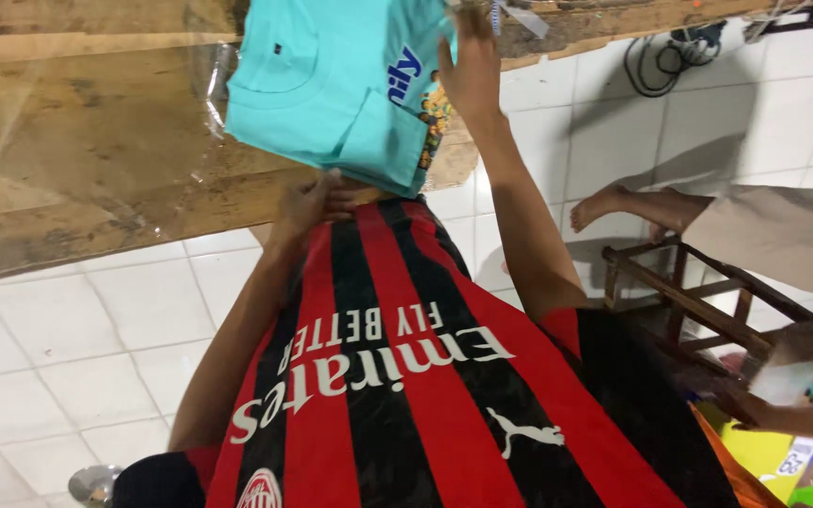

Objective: Folding t-shirts and placing them into plastic bags for packaging

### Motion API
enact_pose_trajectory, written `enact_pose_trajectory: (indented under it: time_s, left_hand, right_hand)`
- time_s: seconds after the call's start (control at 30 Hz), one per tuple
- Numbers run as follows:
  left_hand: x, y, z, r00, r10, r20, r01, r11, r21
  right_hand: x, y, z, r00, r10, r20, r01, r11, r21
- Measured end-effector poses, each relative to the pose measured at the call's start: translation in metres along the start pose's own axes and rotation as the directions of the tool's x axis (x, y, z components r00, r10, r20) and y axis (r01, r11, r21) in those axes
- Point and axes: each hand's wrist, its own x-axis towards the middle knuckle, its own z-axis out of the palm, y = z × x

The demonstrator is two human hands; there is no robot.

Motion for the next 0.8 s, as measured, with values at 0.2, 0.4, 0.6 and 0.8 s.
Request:
enact_pose_trajectory:
  time_s: [0.2,0.4,0.6,0.8]
  left_hand:
    - [0.044,-0.044,0.055,0.982,-0.183,0.051,0.187,0.979,-0.08]
    - [0.058,-0.057,0.054,0.984,-0.177,-0.015,0.172,0.97,-0.173]
    - [0.052,-0.045,0.063,0.985,-0.155,-0.073,0.128,0.949,-0.29]
    - [0.028,-0.03,0.047,0.996,-0.024,-0.086,-0.009,0.929,-0.369]
  right_hand:
    - [0.03,0.049,0.004,0.955,0.174,0.241,-0.125,0.971,-0.206]
    - [0.006,0.083,0.018,0.976,0.18,0.12,-0.185,0.982,0.026]
    - [-0.002,0.046,-0.026,0.94,0.239,0.245,-0.328,0.832,0.448]
    - [-0.001,0.011,-0.077,0.804,0.358,0.475,-0.595,0.519,0.614]
